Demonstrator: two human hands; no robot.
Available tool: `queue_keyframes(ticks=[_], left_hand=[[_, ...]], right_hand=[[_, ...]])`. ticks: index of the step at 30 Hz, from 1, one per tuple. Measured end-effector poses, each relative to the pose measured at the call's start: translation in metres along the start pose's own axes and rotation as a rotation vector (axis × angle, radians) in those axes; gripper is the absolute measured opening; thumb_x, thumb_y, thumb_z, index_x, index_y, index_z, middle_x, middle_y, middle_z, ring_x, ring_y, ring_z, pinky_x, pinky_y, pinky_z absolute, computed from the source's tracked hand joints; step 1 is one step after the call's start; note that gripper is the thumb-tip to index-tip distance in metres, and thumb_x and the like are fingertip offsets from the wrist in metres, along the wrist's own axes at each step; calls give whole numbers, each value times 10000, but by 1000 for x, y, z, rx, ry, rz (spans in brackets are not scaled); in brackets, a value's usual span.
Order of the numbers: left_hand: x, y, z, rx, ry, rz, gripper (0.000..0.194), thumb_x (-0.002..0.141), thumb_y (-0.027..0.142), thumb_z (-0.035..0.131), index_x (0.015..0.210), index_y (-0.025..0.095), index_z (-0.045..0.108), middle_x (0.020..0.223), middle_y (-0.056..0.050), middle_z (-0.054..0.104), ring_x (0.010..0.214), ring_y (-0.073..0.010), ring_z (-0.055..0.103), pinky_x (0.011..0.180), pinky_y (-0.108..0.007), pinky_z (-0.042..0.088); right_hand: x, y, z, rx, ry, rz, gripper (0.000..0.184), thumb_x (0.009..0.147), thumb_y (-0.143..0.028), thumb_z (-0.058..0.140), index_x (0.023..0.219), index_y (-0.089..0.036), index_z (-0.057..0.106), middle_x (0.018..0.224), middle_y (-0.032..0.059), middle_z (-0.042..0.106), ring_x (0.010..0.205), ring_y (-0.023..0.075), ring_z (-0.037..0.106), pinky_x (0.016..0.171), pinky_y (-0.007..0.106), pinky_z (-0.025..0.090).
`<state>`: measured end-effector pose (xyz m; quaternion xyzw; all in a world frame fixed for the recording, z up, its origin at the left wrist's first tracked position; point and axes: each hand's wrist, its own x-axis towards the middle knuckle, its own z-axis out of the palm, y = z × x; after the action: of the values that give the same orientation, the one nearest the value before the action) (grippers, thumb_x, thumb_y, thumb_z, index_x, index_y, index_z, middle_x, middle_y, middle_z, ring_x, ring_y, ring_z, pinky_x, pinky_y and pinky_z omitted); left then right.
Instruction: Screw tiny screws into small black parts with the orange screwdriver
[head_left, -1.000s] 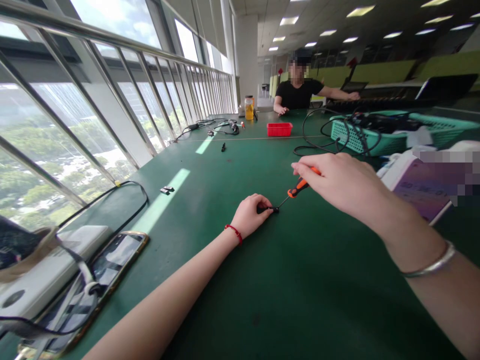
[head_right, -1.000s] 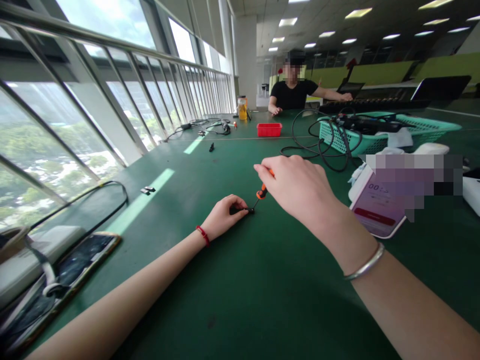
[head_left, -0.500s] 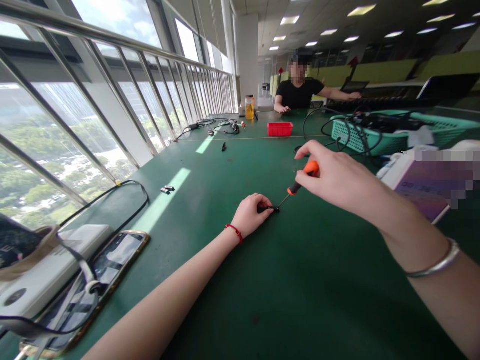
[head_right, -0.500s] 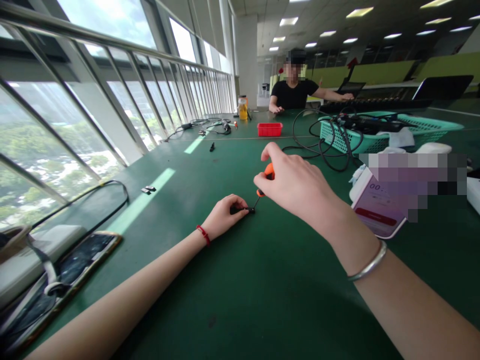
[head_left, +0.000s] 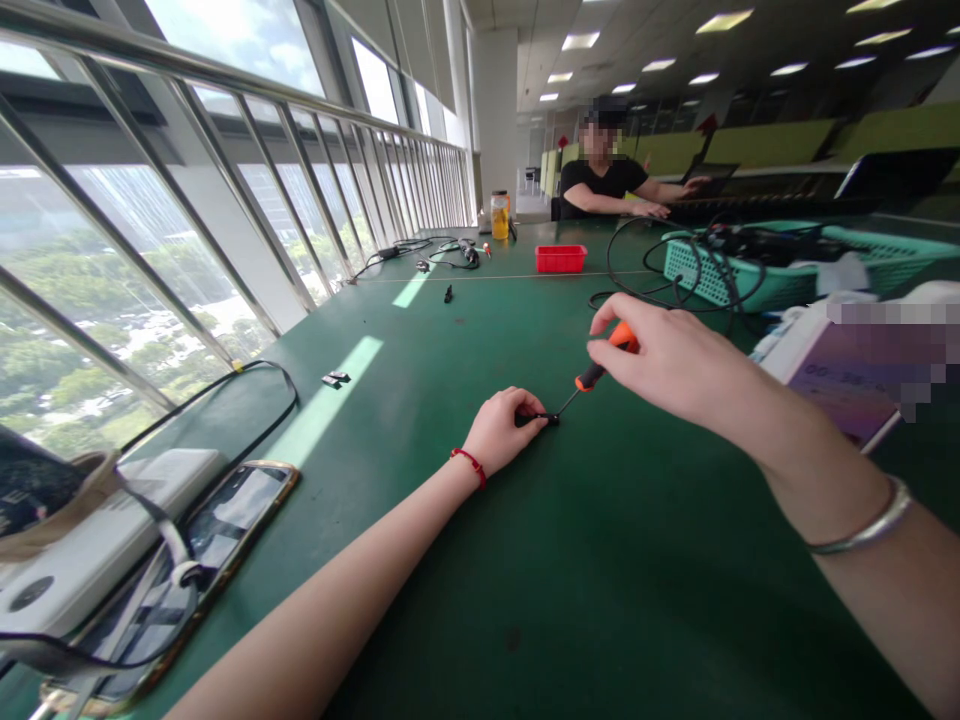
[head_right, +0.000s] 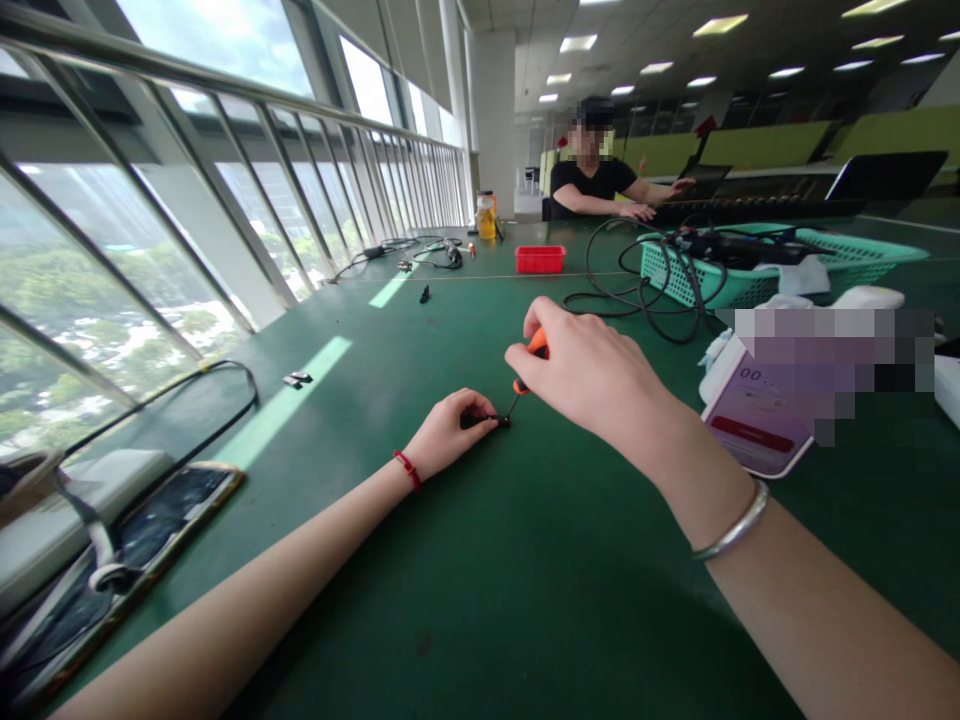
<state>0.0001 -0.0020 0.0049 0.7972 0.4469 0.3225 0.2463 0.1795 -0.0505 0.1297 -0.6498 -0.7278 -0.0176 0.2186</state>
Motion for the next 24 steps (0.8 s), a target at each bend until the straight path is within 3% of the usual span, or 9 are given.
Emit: queue_keyframes(ticks=[3,6,9,13,16,19,21,24], left_hand=[[0,-1,0,-1,1,2,64,755,212,623,795,163,613,824,-30,622,782,-156,580,727,-283,485],[0,-1,0,-9,2,-5,57,754,211,622,787,166,613,826,-30,627,779,-155,584,725,-283,490],[0,-1,0,-12,2,-6,57,751,213,625,784,168,616,826,-31,631,775,-154,586,726,-281,494],[1,-1,0,-3,2,-7,62,753,216,627,787,164,616,823,-33,629,772,-156,586,718,-279,492],[1,-1,0,-1,-2,-5,68,757,222,627,786,162,614,830,-35,627,776,-157,584,719,-279,490],[1,-1,0,4,-5,-4,66,761,223,624,790,165,614,831,-33,626,778,-155,582,714,-275,488],[1,0,0,5,-4,-5,63,761,220,624,789,165,614,827,-32,625,774,-155,580,709,-273,485],[0,1,-1,-1,-2,-6,57,759,211,627,781,161,613,821,-33,624,771,-155,579,712,-275,482]], right_hand=[[0,0,-1,-45,-7,-1,295,855,-445,366,775,-252,575,617,13,599,502,162,465,502,270,264],[0,0,0,-31,41,-28,208,795,-383,469,929,-254,563,647,6,608,512,163,475,504,264,269],[2,1,4,27,59,-39,336,705,-331,559,1028,-246,523,716,11,627,545,165,505,511,259,288],[3,0,4,8,44,-8,230,790,-447,481,881,-253,564,668,17,606,547,172,504,513,270,285],[2,-2,2,-48,50,7,325,846,-493,382,746,-253,577,603,22,577,532,180,486,505,281,272],[1,-3,1,-35,62,-13,188,791,-399,468,858,-272,590,641,5,602,530,174,483,501,275,277],[1,-3,2,-27,74,-5,221,758,-390,505,928,-274,582,654,1,610,524,171,481,497,272,277],[0,-4,3,-46,73,10,294,796,-501,449,785,-258,613,604,20,586,530,181,491,500,279,272]])
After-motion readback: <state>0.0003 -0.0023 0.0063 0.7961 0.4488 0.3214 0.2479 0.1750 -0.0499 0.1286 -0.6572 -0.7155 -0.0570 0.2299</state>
